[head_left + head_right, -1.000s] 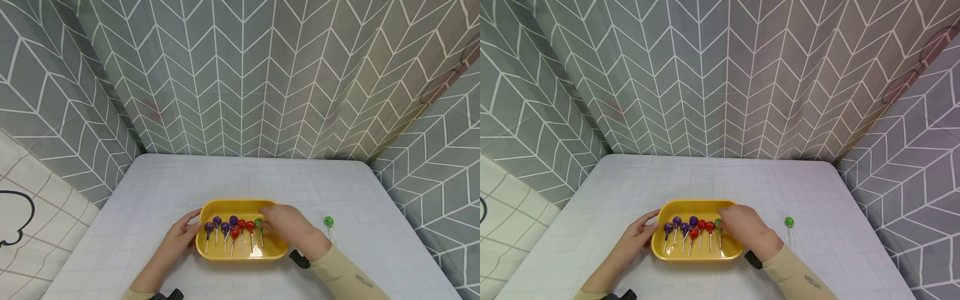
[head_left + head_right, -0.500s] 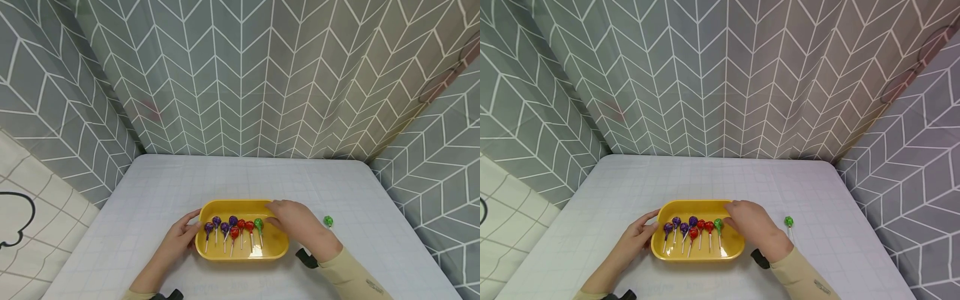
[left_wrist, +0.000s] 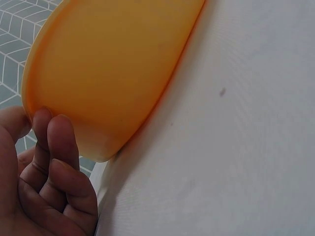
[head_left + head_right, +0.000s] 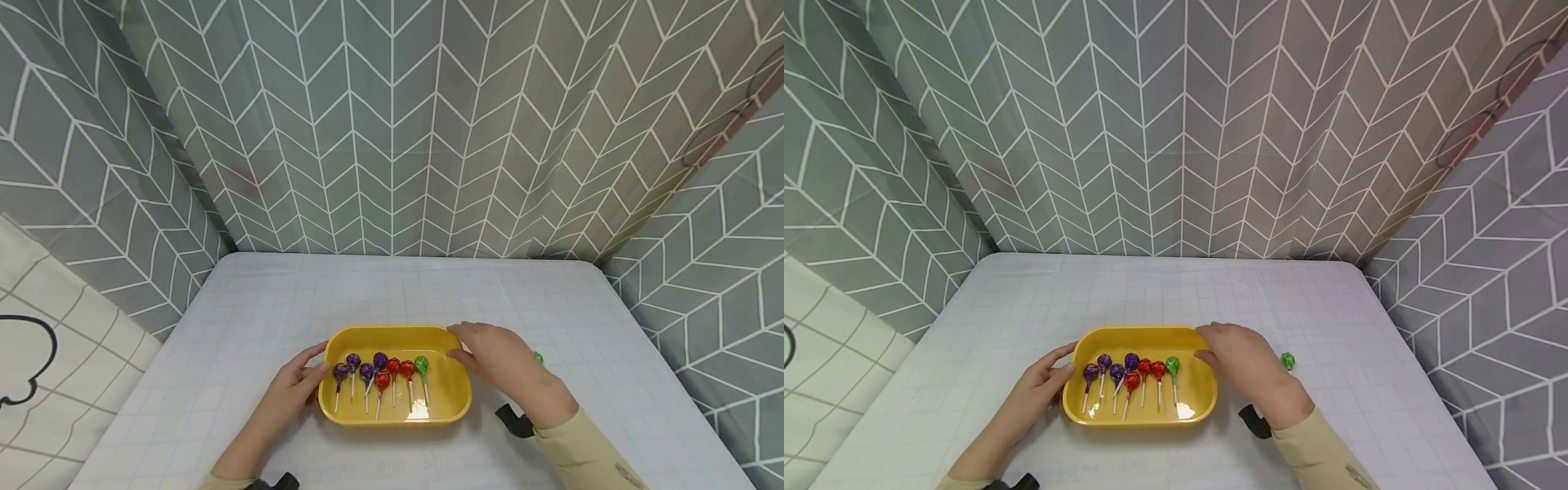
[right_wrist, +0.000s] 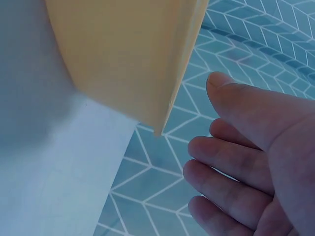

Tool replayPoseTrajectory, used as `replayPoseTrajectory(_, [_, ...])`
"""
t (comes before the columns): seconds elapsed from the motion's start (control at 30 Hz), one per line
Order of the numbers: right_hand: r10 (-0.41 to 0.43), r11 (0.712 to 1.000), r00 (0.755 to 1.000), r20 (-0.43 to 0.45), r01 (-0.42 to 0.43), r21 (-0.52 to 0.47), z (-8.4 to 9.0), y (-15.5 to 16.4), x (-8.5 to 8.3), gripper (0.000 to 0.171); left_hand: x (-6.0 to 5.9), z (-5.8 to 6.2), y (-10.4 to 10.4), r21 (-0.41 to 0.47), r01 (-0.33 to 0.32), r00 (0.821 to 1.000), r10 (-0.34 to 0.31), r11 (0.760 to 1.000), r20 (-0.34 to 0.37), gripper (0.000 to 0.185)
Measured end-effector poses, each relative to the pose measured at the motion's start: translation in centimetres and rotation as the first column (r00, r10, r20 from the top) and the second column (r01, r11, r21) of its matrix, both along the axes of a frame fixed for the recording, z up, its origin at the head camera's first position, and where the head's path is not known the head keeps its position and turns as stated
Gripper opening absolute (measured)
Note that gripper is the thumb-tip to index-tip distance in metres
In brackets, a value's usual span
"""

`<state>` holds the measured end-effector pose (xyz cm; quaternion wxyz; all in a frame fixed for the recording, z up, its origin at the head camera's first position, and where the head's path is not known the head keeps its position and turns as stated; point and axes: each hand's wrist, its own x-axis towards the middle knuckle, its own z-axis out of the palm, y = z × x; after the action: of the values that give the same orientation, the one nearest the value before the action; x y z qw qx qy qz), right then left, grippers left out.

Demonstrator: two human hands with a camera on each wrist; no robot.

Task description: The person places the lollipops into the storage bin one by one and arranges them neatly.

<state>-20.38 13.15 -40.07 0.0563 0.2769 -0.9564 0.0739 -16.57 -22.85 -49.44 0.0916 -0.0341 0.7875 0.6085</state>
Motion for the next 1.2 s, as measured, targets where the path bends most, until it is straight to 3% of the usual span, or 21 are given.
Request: replayPoseTrajectory(1.2, [-0.135,0.987,0.991,0.0,0.135,-0.088,-1.0,7.0,0.2,0.046,0.0,0.0,0.0,0.003,0.002,1.0,-0.002,1.0,-0.012,0.049])
